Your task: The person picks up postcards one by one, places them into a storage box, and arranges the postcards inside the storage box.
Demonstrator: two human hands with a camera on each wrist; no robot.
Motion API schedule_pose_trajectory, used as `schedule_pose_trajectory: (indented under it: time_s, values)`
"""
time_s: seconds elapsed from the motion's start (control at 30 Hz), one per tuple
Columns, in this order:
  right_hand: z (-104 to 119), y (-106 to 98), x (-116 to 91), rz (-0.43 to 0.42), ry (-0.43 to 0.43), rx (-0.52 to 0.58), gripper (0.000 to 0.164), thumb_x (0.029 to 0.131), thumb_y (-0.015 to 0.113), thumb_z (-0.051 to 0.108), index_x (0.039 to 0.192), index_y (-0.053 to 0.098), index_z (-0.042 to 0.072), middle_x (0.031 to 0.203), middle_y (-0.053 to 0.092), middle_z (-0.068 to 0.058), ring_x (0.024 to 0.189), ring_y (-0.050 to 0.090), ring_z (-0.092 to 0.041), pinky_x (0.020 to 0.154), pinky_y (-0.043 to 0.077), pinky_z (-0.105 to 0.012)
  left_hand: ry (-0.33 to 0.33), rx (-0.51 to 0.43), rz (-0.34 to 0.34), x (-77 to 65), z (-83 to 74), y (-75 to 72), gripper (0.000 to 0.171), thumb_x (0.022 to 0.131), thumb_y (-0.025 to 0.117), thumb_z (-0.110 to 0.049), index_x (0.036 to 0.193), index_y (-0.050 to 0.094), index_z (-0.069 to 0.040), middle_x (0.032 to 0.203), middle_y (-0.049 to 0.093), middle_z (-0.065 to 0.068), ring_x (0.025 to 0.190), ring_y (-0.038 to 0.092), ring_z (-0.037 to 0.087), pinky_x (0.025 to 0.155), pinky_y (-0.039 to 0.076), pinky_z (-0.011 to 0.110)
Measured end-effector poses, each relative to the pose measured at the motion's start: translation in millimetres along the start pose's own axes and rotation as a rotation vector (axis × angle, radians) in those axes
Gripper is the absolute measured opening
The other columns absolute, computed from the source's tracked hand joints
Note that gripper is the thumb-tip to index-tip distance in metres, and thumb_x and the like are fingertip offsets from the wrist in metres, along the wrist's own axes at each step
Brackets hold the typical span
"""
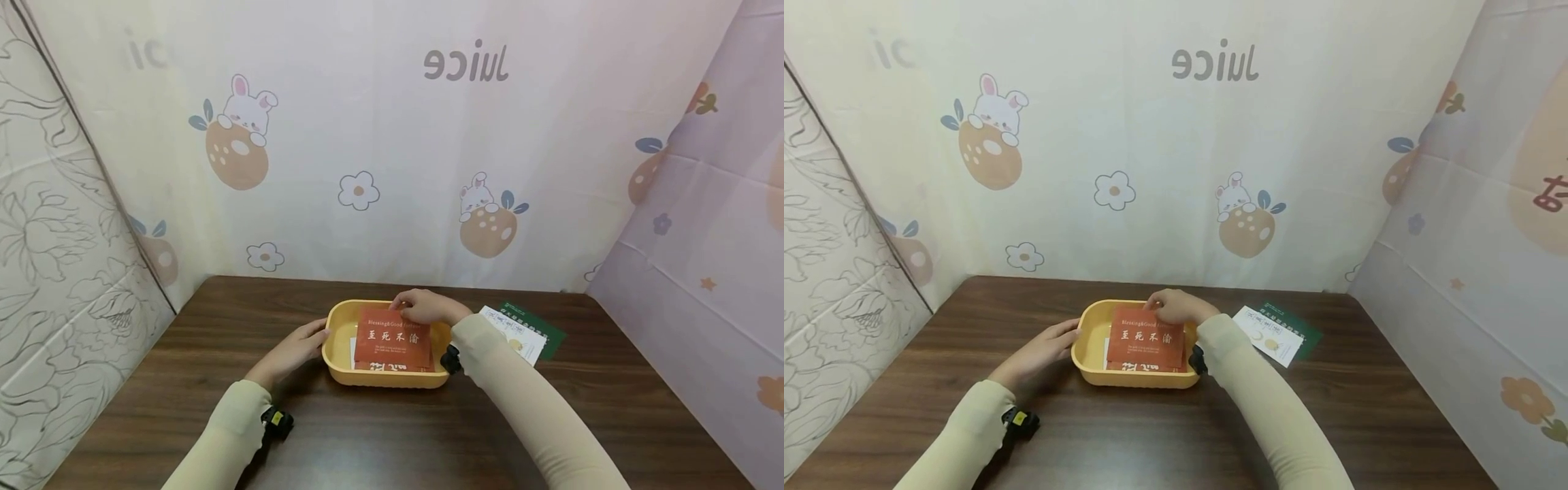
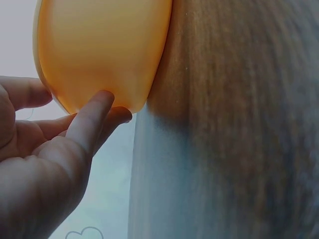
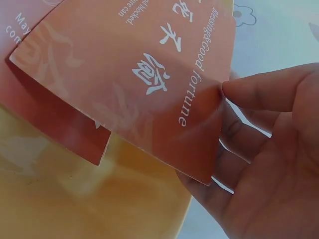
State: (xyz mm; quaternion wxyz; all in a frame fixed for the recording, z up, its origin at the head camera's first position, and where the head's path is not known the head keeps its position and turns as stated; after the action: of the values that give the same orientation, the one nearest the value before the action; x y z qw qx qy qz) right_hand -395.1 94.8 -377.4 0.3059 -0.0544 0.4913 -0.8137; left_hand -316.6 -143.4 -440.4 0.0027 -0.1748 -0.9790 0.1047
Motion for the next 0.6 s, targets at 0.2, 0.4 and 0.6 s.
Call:
schedule_pose_trajectory:
  time_s: [0.2, 0.4, 0.6]
  values:
    - [0.4, 2.4, 1.9, 0.034, 0.018, -0.012, 0.027, 0.103, 0.053, 0.013, 0.124, 0.069, 0.013, 0.117, 0.065, -0.003, 0.104, 0.058, -0.019, 0.097, 0.049, -0.042, -0.001, -0.004, 0.001, -0.6, 0.9, -1.0, 0.053, 0.110, 0.039, -0.018, 0.153, 0.026, 0.009, 0.155, 0.032, 0.030, 0.137, 0.042, 0.039, 0.107, 0.043, 0.046]
    - [-1.9, 7.3, 3.0, 0.117, 0.020, 0.012, 0.028, 0.101, 0.056, 0.013, 0.126, 0.068, 0.015, 0.121, 0.065, -0.003, 0.111, 0.057, -0.021, 0.103, 0.046, -0.047, -0.001, 0.006, -0.004, -0.6, 0.4, -0.8, 0.052, 0.110, 0.039, -0.019, 0.153, 0.027, 0.009, 0.154, 0.033, 0.030, 0.137, 0.043, 0.039, 0.107, 0.043, 0.047]
    - [-0.4, 14.2, 2.7, 0.228, 0.025, 0.015, 0.033, 0.100, 0.059, 0.014, 0.133, 0.064, 0.015, 0.129, 0.062, -0.004, 0.119, 0.054, -0.024, 0.108, 0.042, -0.049, -0.001, 0.011, -0.001, -0.6, -0.2, -0.8, 0.052, 0.110, 0.039, -0.018, 0.153, 0.027, 0.009, 0.154, 0.033, 0.030, 0.137, 0.043, 0.039, 0.107, 0.043, 0.046]
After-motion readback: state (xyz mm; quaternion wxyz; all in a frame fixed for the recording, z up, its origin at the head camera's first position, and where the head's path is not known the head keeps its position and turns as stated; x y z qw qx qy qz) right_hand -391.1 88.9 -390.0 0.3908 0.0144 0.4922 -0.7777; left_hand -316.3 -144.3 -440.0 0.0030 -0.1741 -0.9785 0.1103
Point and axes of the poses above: each hand's wrist, its own x-axis towards the middle knuckle, its own y-axis out of the palm, z = x × y, the point moved 6 cm from there along x, towards the middle knuckle
